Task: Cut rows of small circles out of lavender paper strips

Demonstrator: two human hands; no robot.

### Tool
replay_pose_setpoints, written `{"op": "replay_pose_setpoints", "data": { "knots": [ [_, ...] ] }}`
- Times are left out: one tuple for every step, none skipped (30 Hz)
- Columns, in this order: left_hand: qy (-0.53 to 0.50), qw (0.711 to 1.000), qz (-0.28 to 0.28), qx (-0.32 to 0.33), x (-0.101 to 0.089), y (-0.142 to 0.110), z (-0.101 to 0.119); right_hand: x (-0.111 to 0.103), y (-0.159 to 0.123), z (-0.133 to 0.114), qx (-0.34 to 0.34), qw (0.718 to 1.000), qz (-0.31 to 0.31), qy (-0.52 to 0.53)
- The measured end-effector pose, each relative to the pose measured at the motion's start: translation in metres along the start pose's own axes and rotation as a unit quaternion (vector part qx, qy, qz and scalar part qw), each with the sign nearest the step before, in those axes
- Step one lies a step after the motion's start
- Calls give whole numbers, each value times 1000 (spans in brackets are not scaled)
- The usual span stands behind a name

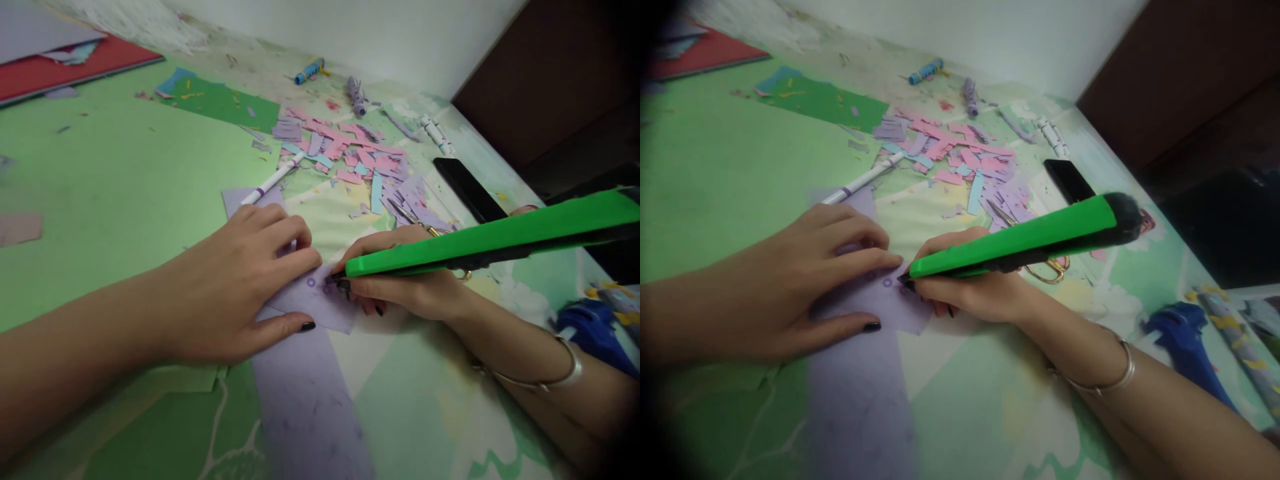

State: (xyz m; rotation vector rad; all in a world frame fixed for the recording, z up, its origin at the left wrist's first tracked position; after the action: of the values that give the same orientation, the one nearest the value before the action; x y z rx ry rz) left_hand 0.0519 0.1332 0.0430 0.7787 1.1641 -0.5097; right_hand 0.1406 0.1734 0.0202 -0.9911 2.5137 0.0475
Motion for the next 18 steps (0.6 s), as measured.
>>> {"op": "replay_pose_setpoints", "data": {
  "knots": [
    [10, 1000, -3, -7, 1, 1, 0, -1, -1, 0, -2, 1000, 7, -1],
    [19, 1000, -7, -18, 3, 1, -1, -1, -1, -1, -6, 1000, 11, -4],
    [25, 999, -11, -28, 4, 1, -2, -1, -1, -3, -14, 1000, 10, -8],
    [30, 999, -16, -35, 6, 2, -2, 0, -1, -5, -22, 1000, 6, -14],
    [31, 998, -22, -40, 7, 2, -2, 1, 0, -6, -30, 999, 0, -20],
    [30, 998, -28, -44, 8, 1, -2, 1, 0, -8, -37, 999, -4, -25],
    [28, 998, -33, -48, 9, 1, -2, 1, 1, -8, -41, 999, -7, -28],
    [24, 998, -37, -51, 10, 1, -2, 1, 1, -8, -43, 999, -10, -29],
    [20, 997, -38, -56, 10, 0, -3, 0, 1, -8, -42, 999, -11, -27],
    [17, 997, -37, -60, 10, 0, -3, 0, 2, -7, -40, 999, -11, -23],
    [14, 997, -34, -63, 9, -1, -3, 0, 2, -6, -38, 999, -11, -19],
    [12, 997, -32, -64, 9, -1, -3, 0, 2, -5, -37, 999, -11, -15],
    [10, 998, -29, -63, 8, -1, -3, 0, 1, -4, -34, 999, -10, -12],
    [10, 997, -27, -65, 8, -1, -3, 0, 1, -4, -34, 999, -9, -8],
    [11, 997, -27, -66, 8, -1, -3, 0, 1, -4, -33, 999, -8, -5],
    [12, 997, -30, -65, 9, -1, -3, 0, 1, -4, -35, 999, -8, -3],
    [13, 997, -32, -62, 9, 0, -3, 0, 1, -4, -36, 999, -9, -4],
    [15, 998, -32, -60, 9, 0, -3, 0, 1, -4, -38, 999, -9, -7]
  ]
}}
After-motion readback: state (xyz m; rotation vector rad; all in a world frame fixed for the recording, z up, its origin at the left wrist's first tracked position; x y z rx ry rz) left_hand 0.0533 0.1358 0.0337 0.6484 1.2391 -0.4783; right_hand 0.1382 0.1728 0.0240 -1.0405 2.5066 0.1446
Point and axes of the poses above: each hand's wrist, its own y-axis towards the middle knuckle, its own x-axis out of the palm, z = x × y, the point moved 10 cm from there along y, towards the middle knuckle, and after that the axes turned 2 degrees about z, right-handed, at the moved point
